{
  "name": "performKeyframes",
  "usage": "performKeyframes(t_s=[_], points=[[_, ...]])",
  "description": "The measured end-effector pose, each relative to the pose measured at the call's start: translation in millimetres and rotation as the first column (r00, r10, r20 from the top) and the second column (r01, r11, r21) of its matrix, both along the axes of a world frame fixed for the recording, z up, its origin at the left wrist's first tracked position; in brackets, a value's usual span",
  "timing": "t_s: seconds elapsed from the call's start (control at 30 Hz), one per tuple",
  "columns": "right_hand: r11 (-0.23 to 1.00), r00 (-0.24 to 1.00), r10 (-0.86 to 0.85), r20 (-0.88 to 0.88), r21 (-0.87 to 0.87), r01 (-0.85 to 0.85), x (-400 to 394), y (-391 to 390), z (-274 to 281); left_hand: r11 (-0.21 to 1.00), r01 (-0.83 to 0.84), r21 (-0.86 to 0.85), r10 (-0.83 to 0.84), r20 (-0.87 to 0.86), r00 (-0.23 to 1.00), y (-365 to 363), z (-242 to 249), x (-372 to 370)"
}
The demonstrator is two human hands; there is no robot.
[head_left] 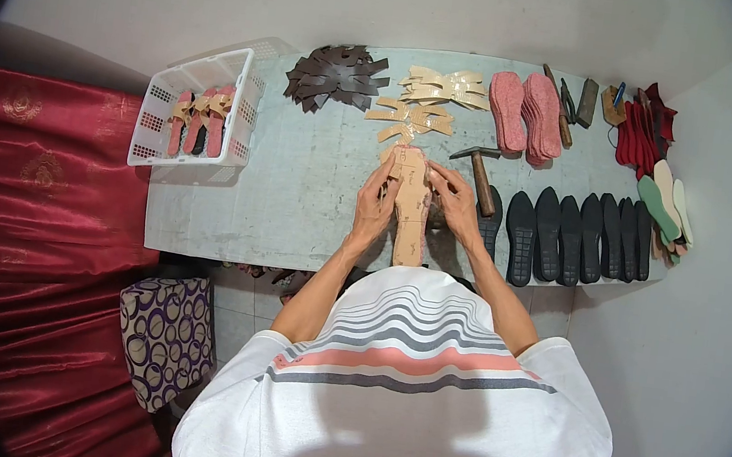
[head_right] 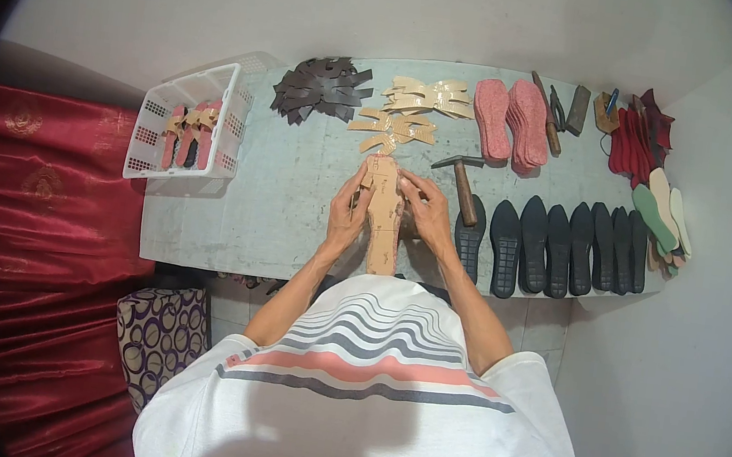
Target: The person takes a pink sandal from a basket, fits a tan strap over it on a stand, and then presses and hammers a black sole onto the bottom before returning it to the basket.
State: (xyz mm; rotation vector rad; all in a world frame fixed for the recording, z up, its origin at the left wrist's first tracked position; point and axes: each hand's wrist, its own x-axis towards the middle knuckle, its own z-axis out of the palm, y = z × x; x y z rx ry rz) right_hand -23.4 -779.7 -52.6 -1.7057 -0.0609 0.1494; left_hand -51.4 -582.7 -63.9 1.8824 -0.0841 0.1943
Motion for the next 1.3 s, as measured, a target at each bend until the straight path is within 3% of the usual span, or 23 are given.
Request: performKeyframes(t_s=[0.03,0.1,0.2,0.27,0.47,0.6,0.67,1.0,1.1,1.17,1.3], points=[[1.0,1.0,-0.003,0.002,0.0,0.003,2,0,2,1.0,0.005,0.009,-0.005,0.002,1.0,1,1,0],[0.994,0.984,0.021,-0.174,0.105,-0.002,6,-1,7,1.0,0.01,0.016,-0.01,0.004,1.0,2,1,0],[0.991,0.989,0.029,-0.145,0.133,-0.009,13,-1,3,0.999,0.045,0.027,-0.047,0.047,0.998,7,-2,0],[0.992,0.983,0.026,-0.18,0.129,-0.003,18,-1,-2,0.991,0.026,-0.131,-0.031,-0.032,0.999,12,-3,4],[0.993,0.95,0.025,-0.31,0.121,0.014,22,0,13,0.959,-0.047,-0.28,0.005,-0.148,0.989,16,0,16],[0.997,0.934,0.036,-0.356,0.075,-0.01,24,-1,14,0.961,-0.046,-0.274,-0.011,-0.206,0.979,19,-4,20],[0.997,0.933,0.04,-0.358,0.077,-0.013,25,-2,8,0.886,-0.085,-0.457,-0.057,-0.288,0.956,20,-5,20],[0.995,0.935,0.069,-0.349,0.088,-0.041,19,-5,3,0.889,-0.138,-0.437,0.003,-0.297,0.955,23,4,16],[0.996,0.963,0.054,-0.263,0.079,-0.034,25,-1,10,0.888,-0.084,-0.452,-0.083,-0.338,0.937,29,0,33],[0.992,0.951,0.067,-0.302,0.119,-0.032,21,0,16,0.946,-0.066,-0.318,-0.069,-0.396,0.916,31,1,34],[0.995,0.956,0.065,-0.285,0.097,-0.039,21,1,11,0.933,-0.063,-0.353,-0.079,-0.373,0.925,33,-12,37]])
